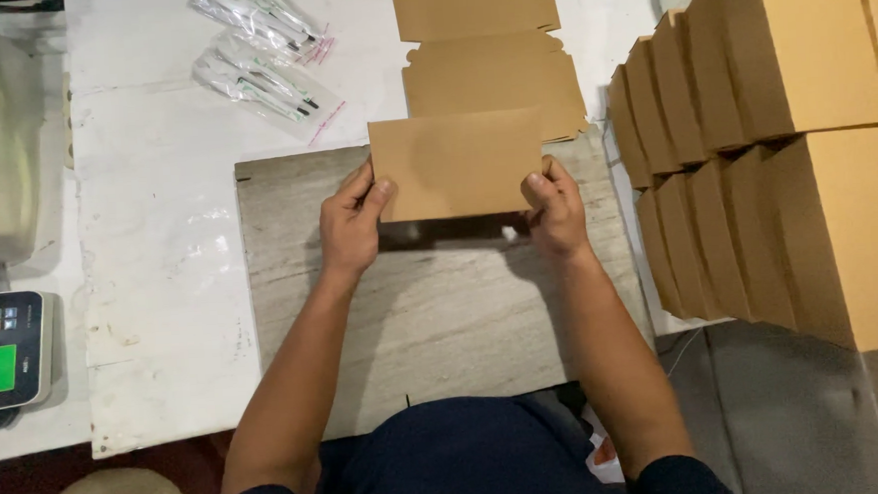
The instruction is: Folding cardboard boxes and placing small items inside them
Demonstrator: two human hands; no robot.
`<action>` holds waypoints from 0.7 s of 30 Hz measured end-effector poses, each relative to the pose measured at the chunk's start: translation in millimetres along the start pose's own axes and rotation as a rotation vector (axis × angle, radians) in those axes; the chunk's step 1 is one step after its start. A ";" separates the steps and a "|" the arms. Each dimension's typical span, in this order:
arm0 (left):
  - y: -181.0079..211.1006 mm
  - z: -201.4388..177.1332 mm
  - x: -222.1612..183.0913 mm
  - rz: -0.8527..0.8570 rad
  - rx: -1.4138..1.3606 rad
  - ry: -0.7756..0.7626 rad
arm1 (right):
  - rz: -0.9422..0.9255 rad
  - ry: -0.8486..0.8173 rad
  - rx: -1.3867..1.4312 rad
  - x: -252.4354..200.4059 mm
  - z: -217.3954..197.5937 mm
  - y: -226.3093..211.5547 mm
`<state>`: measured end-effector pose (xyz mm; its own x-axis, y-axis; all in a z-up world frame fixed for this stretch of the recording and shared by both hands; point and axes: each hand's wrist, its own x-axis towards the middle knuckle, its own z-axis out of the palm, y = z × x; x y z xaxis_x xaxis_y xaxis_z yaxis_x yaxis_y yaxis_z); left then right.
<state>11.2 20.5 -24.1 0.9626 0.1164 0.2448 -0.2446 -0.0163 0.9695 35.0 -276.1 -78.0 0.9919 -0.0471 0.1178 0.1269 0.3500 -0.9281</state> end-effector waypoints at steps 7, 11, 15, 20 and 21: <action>9.6 2.3 -3.8 -0.101 0.016 -0.056 | 0.029 0.079 -0.020 3.0 -6.3 -3.9; -1.4 3.8 -3.4 -0.172 -0.060 -0.078 | 0.005 0.067 -0.094 8.6 -21.9 4.4; 11.3 -1.1 -0.6 -0.255 -0.079 -0.025 | 0.042 0.037 -0.095 8.8 -16.5 0.1; 30.0 9.7 -5.4 -0.264 -0.217 -0.018 | 0.077 0.073 -0.102 6.0 -7.0 -15.2; 29.9 14.2 -7.8 -0.247 -0.274 -0.044 | 0.097 0.106 -0.084 -0.1 7.3 -30.5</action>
<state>-1.9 5.1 3.2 0.9991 0.0408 0.0099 -0.0207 0.2742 0.9614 31.0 -279.9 -47.2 0.9931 -0.1172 -0.0076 0.0255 0.2788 -0.9600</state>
